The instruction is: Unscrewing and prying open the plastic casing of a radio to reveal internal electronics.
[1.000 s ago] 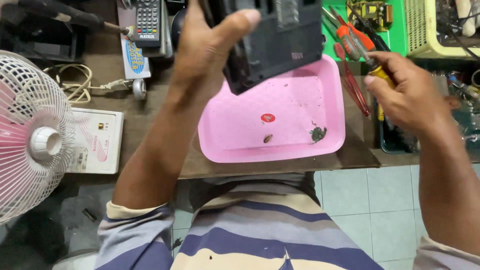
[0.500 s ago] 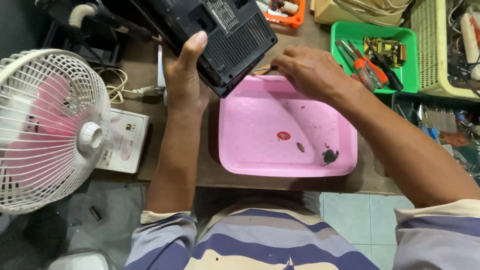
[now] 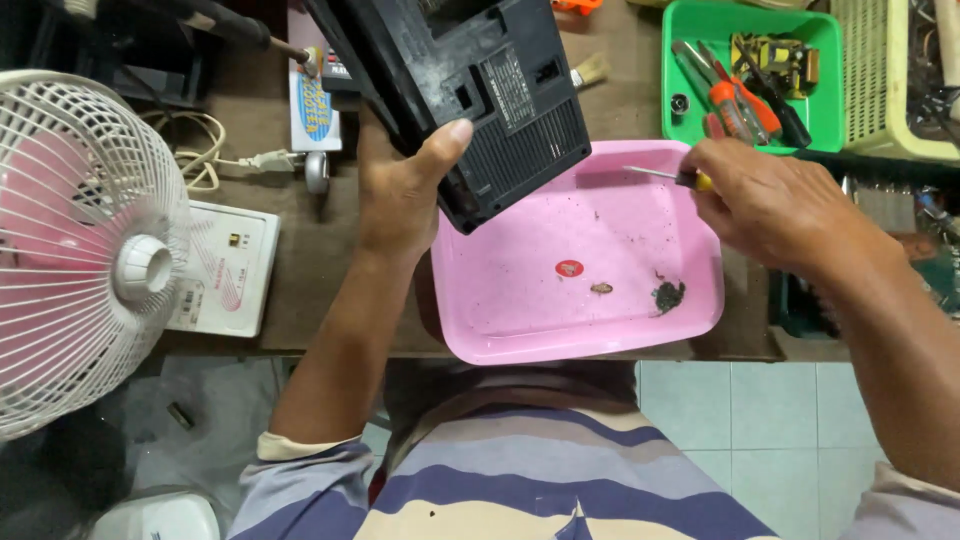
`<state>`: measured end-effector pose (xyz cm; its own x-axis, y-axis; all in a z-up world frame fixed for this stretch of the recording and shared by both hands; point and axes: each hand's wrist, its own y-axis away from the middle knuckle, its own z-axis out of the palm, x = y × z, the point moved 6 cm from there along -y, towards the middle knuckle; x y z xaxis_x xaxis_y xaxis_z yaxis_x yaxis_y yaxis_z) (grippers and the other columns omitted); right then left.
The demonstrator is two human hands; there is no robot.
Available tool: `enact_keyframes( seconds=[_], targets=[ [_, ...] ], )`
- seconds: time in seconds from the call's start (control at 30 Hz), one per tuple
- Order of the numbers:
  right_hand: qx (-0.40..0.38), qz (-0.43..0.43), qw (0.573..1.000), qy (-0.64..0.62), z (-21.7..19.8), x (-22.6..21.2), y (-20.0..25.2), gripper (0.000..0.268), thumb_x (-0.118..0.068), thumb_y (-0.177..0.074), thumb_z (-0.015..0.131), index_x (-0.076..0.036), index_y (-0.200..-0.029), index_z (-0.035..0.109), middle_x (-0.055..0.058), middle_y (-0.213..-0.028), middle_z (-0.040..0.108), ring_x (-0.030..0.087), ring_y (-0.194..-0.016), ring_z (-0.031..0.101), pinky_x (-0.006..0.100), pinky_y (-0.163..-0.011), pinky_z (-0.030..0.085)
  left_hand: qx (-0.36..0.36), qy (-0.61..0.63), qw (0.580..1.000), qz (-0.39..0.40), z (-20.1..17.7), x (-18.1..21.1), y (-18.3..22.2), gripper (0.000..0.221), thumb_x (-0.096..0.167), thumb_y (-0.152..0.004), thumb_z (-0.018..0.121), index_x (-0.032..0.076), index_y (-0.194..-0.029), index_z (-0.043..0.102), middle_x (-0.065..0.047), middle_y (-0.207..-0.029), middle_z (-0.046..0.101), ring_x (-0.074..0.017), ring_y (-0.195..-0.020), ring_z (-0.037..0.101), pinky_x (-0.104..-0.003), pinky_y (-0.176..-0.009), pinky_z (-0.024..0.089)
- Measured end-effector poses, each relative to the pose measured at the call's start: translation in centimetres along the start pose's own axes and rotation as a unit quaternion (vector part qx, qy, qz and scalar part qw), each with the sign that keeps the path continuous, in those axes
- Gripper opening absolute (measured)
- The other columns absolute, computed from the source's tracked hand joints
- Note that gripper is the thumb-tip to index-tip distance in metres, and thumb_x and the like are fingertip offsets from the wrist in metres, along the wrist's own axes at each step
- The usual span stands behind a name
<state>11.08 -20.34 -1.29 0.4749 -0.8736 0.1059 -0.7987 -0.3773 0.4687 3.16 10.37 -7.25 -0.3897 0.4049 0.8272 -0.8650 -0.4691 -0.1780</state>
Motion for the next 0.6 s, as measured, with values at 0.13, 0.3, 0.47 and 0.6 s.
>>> enact_keyframes(
  seconds=[0.13, 0.3, 0.47, 0.6],
  targets=[
    [-0.056, 0.048, 0.997, -0.014, 2.3, 2.0, 1.1, 0.032, -0.036, -0.103, 0.052, -0.016, -0.128, 0.052, 0.009, -0.125, 0.069, 0.036, -0.099, 0.07, 0.053, -0.077, 0.056, -0.07, -0.114, 0.99, 0.044, 2.4, 3.3, 2.0, 0.054, 0.021, -0.094, 0.076, 0.007, -0.138, 0.049, -0.01, -0.128, 0.063, -0.0252, -0.122, 0.064, -0.039, -0.111, 0.055],
    [0.235, -0.109, 0.956, -0.14, 0.6, 2.2, -2.5, 0.015, -0.01, -0.107, 0.059, -0.002, -0.115, 0.068, 0.015, -0.111, 0.071, 0.034, -0.09, 0.066, 0.048, -0.064, 0.048, -0.062, -0.214, 0.974, 0.043, 2.9, 4.3, 4.0, 0.061, 0.022, -0.09, 0.075, 0.011, -0.141, 0.044, -0.009, -0.13, 0.058, -0.0237, -0.123, 0.06, -0.039, -0.111, 0.053],
    [0.294, -0.299, 0.902, -0.104, -0.6, -6.1, -13.9, 0.055, 0.002, -0.086, 0.059, -0.017, -0.137, 0.067, 0.012, -0.146, 0.061, 0.033, -0.125, 0.06, 0.048, -0.087, 0.054, -0.005, -0.162, 0.985, 0.053, 3.0, 6.0, 4.3, 0.048, 0.012, -0.087, 0.07, 0.008, -0.131, 0.053, -0.007, -0.123, 0.061, -0.0195, -0.114, 0.061, -0.035, -0.105, 0.052],
    [0.201, -0.274, 0.94, 0.004, -0.5, -9.4, -18.9, 0.024, -0.017, -0.09, 0.058, -0.015, -0.108, 0.073, 0.015, -0.094, 0.065, 0.044, -0.087, 0.065, 0.058, -0.054, 0.049, 0.162, -0.019, 0.982, -0.095, 1.1, 4.8, 5.2, 0.073, 0.006, -0.077, 0.069, 0.015, -0.146, 0.048, -0.012, -0.125, 0.067, -0.0269, -0.111, 0.069, -0.039, -0.092, 0.062]
  ],
)
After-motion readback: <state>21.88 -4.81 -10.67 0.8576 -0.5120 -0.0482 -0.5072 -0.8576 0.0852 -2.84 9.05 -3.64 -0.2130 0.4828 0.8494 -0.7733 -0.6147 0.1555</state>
